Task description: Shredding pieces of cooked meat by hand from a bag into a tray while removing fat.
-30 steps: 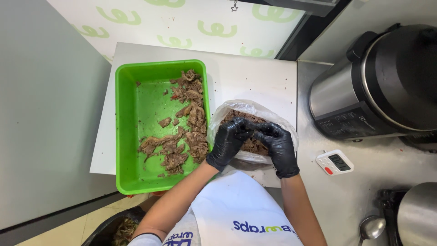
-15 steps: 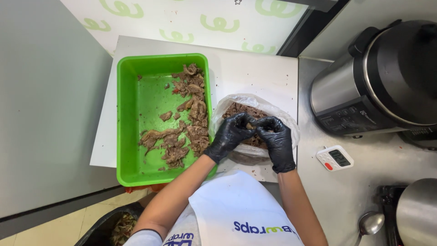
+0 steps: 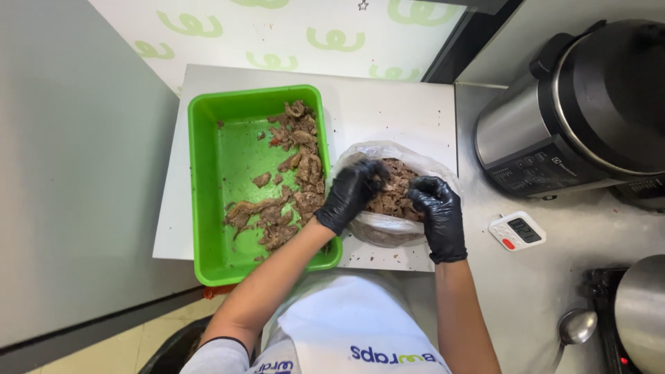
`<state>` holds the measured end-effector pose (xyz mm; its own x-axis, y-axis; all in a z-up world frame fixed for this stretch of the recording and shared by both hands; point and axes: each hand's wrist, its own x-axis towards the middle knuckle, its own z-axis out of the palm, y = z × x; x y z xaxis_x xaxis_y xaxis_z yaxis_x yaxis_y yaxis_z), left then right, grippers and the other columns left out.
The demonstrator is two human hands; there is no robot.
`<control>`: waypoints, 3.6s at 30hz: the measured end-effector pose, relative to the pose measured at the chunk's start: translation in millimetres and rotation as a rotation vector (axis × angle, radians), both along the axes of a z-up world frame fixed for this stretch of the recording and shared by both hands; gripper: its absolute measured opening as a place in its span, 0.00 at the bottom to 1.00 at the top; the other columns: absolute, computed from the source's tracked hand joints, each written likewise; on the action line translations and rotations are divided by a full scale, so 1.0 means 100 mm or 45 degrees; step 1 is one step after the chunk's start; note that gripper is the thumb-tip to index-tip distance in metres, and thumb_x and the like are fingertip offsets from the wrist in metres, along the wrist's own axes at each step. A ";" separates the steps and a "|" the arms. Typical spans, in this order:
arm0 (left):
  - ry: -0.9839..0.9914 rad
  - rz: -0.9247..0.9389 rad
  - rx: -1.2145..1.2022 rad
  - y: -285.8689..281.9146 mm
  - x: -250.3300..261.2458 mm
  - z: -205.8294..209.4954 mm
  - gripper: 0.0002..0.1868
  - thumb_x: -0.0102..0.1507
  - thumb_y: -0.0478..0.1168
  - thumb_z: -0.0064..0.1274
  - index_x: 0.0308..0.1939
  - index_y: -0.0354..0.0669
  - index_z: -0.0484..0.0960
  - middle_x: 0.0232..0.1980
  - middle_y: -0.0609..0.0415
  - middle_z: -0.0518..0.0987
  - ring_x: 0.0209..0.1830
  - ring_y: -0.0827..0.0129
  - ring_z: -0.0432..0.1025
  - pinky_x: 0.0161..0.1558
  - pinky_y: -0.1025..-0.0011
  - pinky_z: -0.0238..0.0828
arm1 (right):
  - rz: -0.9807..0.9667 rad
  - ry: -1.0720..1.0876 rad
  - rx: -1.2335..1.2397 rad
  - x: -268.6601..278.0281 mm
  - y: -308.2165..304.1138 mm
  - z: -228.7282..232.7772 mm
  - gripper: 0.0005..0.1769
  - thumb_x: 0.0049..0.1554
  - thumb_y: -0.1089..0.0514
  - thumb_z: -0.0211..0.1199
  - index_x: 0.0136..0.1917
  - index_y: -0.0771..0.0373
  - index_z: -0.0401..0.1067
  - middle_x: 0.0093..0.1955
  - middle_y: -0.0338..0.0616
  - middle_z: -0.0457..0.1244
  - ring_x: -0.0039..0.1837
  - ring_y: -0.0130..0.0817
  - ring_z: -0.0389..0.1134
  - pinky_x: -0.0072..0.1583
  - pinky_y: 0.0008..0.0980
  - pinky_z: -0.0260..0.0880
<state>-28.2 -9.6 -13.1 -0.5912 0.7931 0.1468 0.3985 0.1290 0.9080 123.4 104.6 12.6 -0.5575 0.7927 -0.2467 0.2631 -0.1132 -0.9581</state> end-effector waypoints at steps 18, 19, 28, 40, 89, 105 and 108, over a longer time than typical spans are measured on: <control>-0.047 -0.112 0.213 -0.10 0.08 -0.28 0.18 0.58 0.35 0.60 0.52 0.39 0.81 0.47 0.50 0.84 0.43 0.62 0.80 0.46 0.68 0.78 | -0.109 0.141 0.070 -0.27 -0.37 -0.07 0.23 0.49 0.73 0.68 0.58 0.64 0.77 0.51 0.47 0.71 0.54 0.28 0.69 0.56 0.32 0.74; -0.046 -0.110 0.215 -0.12 0.08 -0.22 0.18 0.58 0.35 0.60 0.52 0.39 0.81 0.47 0.50 0.84 0.43 0.62 0.80 0.46 0.68 0.78 | -0.107 0.141 0.072 -0.24 -0.35 -0.11 0.23 0.49 0.73 0.68 0.58 0.64 0.77 0.51 0.47 0.71 0.54 0.28 0.69 0.56 0.32 0.74; -0.392 0.037 -0.031 -0.22 0.10 0.08 0.11 0.58 0.44 0.67 0.44 0.57 0.87 0.41 0.57 0.87 0.49 0.60 0.81 0.53 0.64 0.77 | -0.071 0.059 0.281 -0.21 -0.35 -0.22 0.14 0.53 0.66 0.73 0.53 0.60 0.81 0.48 0.47 0.72 0.52 0.32 0.72 0.53 0.34 0.76; -0.073 0.069 -0.084 -0.17 0.14 -0.05 0.07 0.58 0.41 0.64 0.40 0.57 0.87 0.35 0.57 0.86 0.44 0.54 0.81 0.46 0.59 0.80 | -0.169 -0.073 0.354 -0.18 -0.32 -0.35 0.10 0.47 0.67 0.73 0.43 0.59 0.77 0.35 0.35 0.66 0.41 0.22 0.65 0.46 0.30 0.70; -0.968 0.023 0.496 0.14 0.18 -0.16 0.11 0.70 0.36 0.47 0.53 0.39 0.82 0.49 0.49 0.84 0.50 0.69 0.78 0.59 0.68 0.75 | 0.429 -0.318 1.135 0.04 0.30 -0.10 0.06 0.62 0.59 0.63 0.52 0.54 0.79 0.49 0.46 0.70 0.59 0.50 0.71 0.61 0.48 0.73; -0.166 0.217 -0.069 0.12 0.26 0.20 0.09 0.61 0.37 0.62 0.45 0.51 0.88 0.41 0.51 0.86 0.50 0.51 0.80 0.54 0.59 0.76 | 0.530 0.013 0.889 -0.14 0.22 -0.16 0.07 0.57 0.62 0.69 0.50 0.59 0.80 0.46 0.48 0.67 0.56 0.54 0.71 0.59 0.47 0.72; -0.097 0.214 -0.070 0.11 0.30 0.30 0.08 0.60 0.38 0.62 0.43 0.48 0.88 0.41 0.45 0.86 0.49 0.46 0.79 0.55 0.53 0.75 | 0.486 0.057 0.760 -0.14 0.19 -0.08 0.06 0.55 0.64 0.70 0.48 0.60 0.80 0.43 0.48 0.68 0.54 0.54 0.71 0.58 0.47 0.72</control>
